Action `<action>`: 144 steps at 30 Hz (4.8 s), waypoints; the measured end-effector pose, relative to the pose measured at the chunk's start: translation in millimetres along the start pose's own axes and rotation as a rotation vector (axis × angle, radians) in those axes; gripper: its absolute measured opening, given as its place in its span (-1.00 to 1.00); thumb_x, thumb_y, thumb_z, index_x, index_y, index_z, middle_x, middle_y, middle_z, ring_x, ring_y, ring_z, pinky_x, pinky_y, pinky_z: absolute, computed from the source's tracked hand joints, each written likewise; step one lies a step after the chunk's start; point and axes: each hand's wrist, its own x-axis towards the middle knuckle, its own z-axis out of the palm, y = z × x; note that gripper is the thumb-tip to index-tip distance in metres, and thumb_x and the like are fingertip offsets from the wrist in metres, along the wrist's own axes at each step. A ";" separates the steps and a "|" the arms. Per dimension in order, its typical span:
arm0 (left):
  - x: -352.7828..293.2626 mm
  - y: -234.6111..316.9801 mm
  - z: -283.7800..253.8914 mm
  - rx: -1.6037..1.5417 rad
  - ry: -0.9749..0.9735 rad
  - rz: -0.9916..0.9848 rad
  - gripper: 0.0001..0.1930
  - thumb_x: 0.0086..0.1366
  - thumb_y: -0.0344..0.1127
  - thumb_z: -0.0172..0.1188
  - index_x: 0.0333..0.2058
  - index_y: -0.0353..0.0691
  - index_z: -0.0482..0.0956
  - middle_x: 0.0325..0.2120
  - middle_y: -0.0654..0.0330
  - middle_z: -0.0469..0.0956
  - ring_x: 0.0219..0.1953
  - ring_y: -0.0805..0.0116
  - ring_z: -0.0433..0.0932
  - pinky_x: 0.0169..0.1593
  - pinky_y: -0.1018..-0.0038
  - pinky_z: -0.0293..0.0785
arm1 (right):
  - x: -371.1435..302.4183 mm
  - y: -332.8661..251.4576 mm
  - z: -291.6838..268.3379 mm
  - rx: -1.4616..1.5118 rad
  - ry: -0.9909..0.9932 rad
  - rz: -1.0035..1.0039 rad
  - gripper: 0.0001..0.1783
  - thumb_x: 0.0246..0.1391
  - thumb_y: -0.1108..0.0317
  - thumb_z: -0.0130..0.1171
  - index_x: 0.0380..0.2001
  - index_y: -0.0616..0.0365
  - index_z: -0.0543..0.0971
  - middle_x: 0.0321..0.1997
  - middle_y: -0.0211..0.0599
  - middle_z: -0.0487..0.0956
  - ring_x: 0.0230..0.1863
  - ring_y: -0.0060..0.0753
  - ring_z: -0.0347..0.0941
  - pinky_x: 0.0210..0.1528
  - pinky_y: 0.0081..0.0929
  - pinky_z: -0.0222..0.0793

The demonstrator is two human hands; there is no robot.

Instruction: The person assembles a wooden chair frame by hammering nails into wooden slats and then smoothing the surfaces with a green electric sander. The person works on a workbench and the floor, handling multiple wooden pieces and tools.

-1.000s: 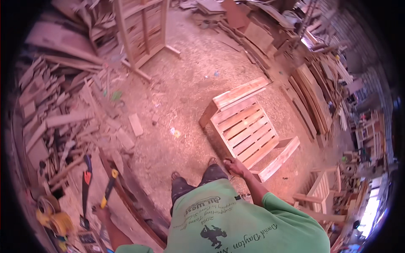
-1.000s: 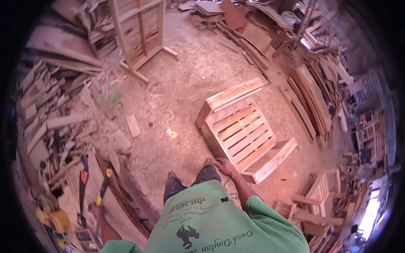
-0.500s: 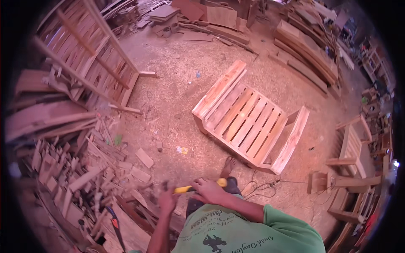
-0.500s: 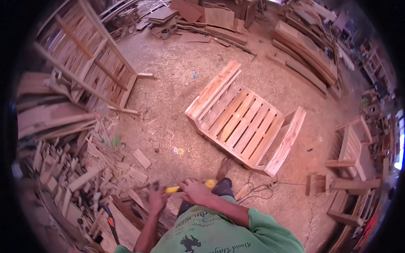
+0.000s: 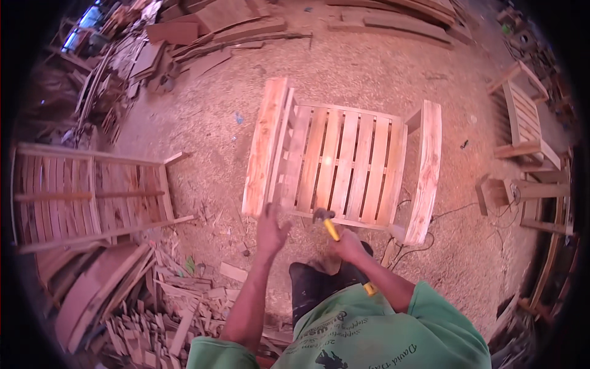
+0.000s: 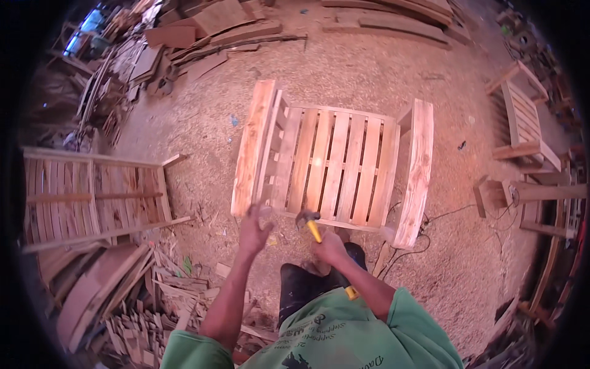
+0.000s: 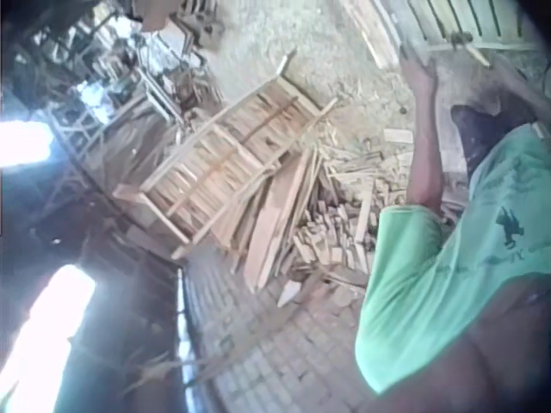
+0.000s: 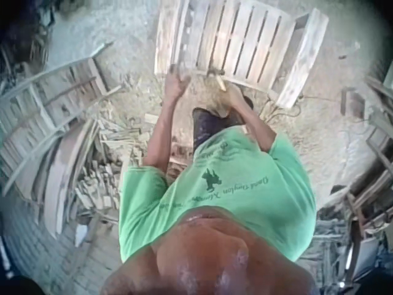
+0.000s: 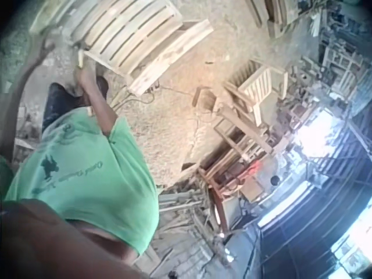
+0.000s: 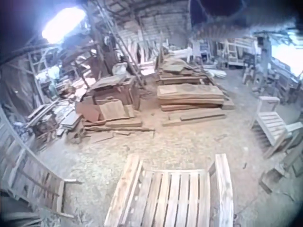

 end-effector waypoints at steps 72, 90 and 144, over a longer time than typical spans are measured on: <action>349.5 -63.5 66.0 0.310 -0.039 -0.381 0.47 0.11 -0.10 0.64 0.61 -0.27 -0.46 0.59 -0.34 -0.21 0.55 -0.49 -0.05 0.50 -0.38 -0.05 | 340.6 -163.4 -42.7 0.031 0.625 -0.334 -0.28 0.44 0.31 0.11 0.59 -0.40 0.27 -0.31 -0.05 0.58 -0.44 0.16 0.61 -0.39 0.05 0.58; 357.9 -53.5 65.4 0.362 -0.101 -0.449 0.50 0.08 -0.04 0.63 0.59 -0.35 -0.47 0.58 -0.42 -0.22 0.51 -0.58 0.01 0.48 -0.44 -0.02 | 350.5 -173.9 -126.4 0.175 0.834 -0.525 -0.30 0.45 0.31 0.07 0.60 -0.35 0.28 -0.30 0.02 0.65 -0.40 0.16 0.64 -0.32 0.04 0.56; 334.4 -101.0 58.7 0.205 0.177 -0.209 -0.22 0.52 -0.16 -0.02 0.64 -0.11 -0.02 0.55 -0.24 0.15 0.50 -0.15 0.28 0.52 -0.16 0.13 | 422.8 -463.4 -19.4 -1.157 -0.052 -0.580 -0.41 0.43 0.30 0.17 0.48 -0.33 0.47 -0.29 -0.06 0.72 -0.28 0.05 0.71 -0.22 -0.03 0.56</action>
